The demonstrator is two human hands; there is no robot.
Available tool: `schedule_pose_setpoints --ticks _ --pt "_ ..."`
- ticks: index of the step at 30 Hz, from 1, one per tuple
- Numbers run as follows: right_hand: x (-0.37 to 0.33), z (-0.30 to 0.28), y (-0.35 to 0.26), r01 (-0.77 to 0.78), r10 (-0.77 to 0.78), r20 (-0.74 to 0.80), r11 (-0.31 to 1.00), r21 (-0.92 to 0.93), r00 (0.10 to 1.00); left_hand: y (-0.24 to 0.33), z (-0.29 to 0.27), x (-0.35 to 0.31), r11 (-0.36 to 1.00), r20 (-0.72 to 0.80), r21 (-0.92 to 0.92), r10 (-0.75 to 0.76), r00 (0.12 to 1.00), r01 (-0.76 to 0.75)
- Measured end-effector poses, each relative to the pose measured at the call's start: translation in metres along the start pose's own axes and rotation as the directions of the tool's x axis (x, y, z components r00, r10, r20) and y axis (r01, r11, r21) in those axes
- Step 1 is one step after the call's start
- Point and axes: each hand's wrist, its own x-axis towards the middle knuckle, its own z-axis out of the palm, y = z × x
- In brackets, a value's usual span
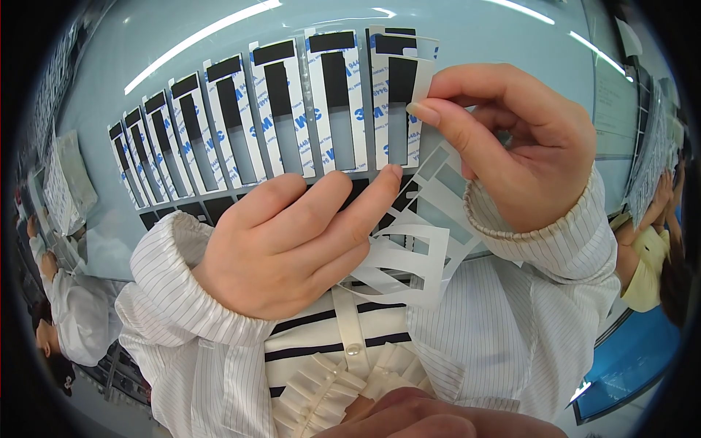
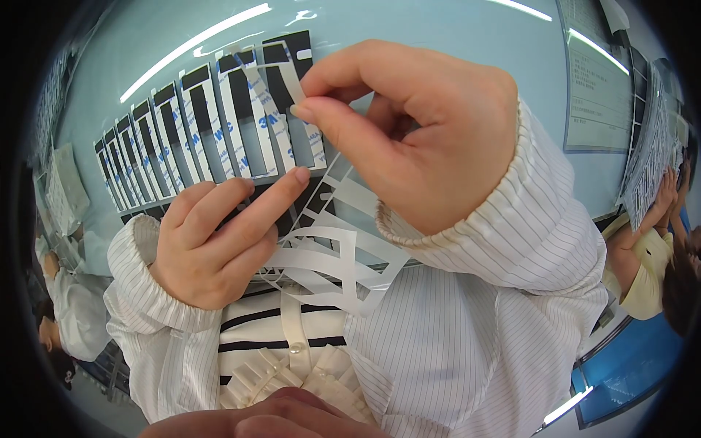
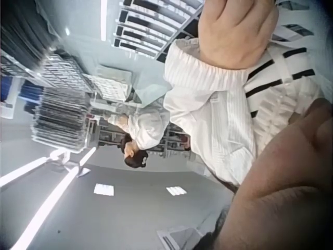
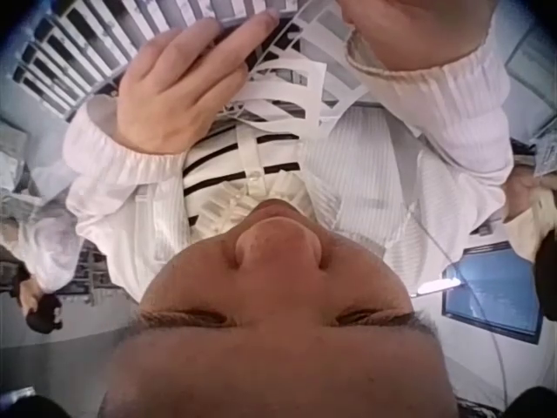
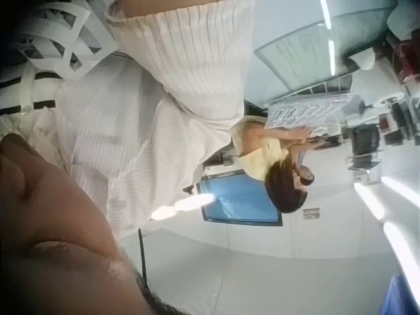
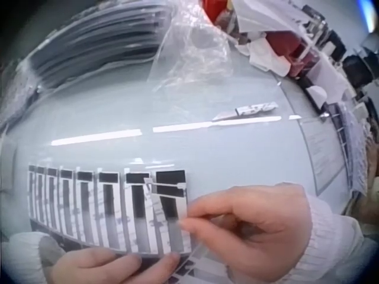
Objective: Peeling and applying adhesive strips onto electronic components on a tray.
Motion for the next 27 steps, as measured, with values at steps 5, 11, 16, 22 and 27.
schedule_pose_setpoints --ticks 5,11,16,22,27 --pt "-0.0003 0.0007 0.0037 0.065 -0.066 -0.014 0.997 -0.051 0.998 -0.0008 0.0015 0.0005 1.0 -0.001 -0.027 -0.004 1.0 0.004" --pt "0.0032 -0.0005 0.0027 0.024 -0.024 0.0 1.0 -0.019 1.0 -0.002 0.0015 0.001 0.999 0.001 -0.034 -0.014 1.0 0.014" --pt "0.0063 -0.0017 0.0053 0.048 -0.048 -0.005 0.999 -0.02 0.999 -0.0035 0.0048 0.0023 0.998 0.012 -0.053 -0.021 1.0 0.022" --pt "0.0037 0.0 0.0055 0.076 -0.076 0.003 0.995 -0.072 0.997 -0.0022 0.0058 0.0026 0.996 0.038 -0.077 -0.039 0.999 0.042" --pt "0.0036 -0.0003 0.0068 0.228 -0.24 -0.043 0.955 -0.189 0.97 -0.0007 0.0056 0.0031 1.0 0.067 -0.002 -0.014 0.998 0.014"
